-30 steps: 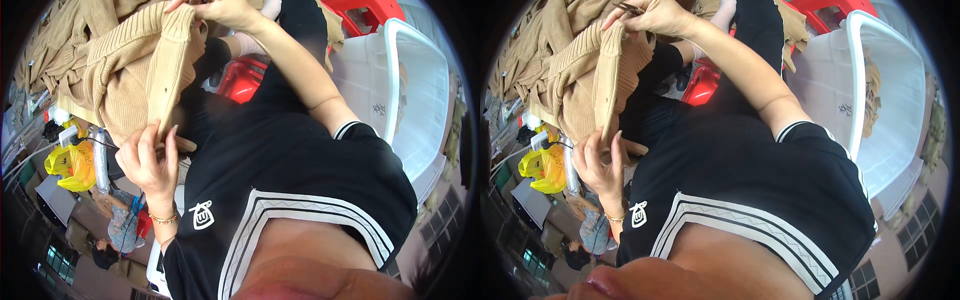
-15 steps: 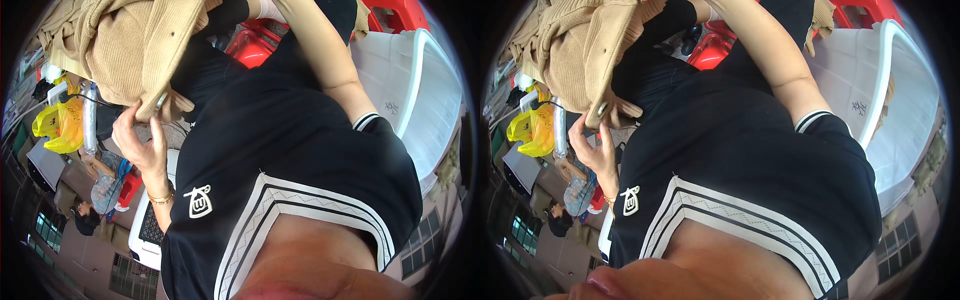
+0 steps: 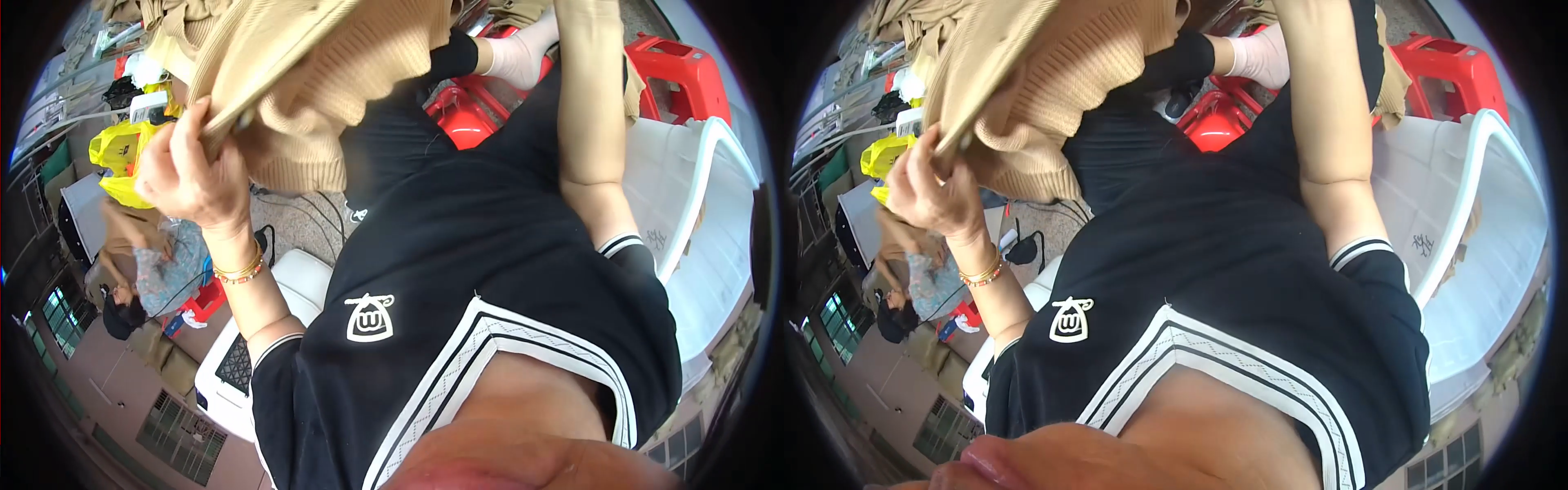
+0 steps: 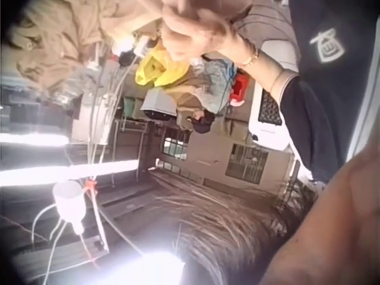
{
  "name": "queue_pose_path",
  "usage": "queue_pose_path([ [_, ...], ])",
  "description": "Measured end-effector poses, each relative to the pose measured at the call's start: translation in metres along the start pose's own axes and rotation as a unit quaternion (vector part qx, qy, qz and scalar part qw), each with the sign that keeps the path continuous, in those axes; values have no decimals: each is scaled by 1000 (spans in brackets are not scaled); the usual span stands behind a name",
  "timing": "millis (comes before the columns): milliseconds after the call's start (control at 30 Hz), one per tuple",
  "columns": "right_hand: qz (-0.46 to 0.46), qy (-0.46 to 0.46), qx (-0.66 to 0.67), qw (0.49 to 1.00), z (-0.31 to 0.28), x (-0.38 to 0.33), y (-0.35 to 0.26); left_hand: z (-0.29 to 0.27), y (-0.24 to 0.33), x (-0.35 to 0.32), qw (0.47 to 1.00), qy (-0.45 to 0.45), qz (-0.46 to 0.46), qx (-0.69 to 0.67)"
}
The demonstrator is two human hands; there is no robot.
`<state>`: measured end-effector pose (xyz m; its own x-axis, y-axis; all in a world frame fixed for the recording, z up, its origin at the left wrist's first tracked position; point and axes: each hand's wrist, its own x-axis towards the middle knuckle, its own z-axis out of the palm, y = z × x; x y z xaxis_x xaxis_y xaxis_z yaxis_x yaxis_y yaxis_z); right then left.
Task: Trimming loose threads from knitted garments using thread nippers in a workshop setting.
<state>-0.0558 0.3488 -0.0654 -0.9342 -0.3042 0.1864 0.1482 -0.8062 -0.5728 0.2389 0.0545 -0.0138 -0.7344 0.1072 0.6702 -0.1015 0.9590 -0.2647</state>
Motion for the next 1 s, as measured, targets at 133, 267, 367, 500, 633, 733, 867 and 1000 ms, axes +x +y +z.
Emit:
queue_pose_path([
  [133,77,97,-17,992,-46,10,31,11,9,-27,999,-35,-18,2],
  [267,99,78,7,992,-65,14,55,6,10,-44,993,-39,-41,-105],
  [367,109,32,9,994,-77,18,61,-3,18,-53,980,-71,-88,-165],
  [500,131,30,-25,991,-79,13,61,-10,13,-74,975,-123,-91,-162],
  [633,134,21,-29,990,-87,16,61,-11,7,-93,976,-99,-105,-163],
  [733,126,45,-75,988,-73,18,55,-18,3,-92,973,-27,-132,-187],
  [867,92,53,-83,991,-77,36,37,-27,2,-68,985,55,-92,-135],
  [1000,72,99,-44,991,-98,48,24,-14,2,-60,991,52,-30,-121],
])
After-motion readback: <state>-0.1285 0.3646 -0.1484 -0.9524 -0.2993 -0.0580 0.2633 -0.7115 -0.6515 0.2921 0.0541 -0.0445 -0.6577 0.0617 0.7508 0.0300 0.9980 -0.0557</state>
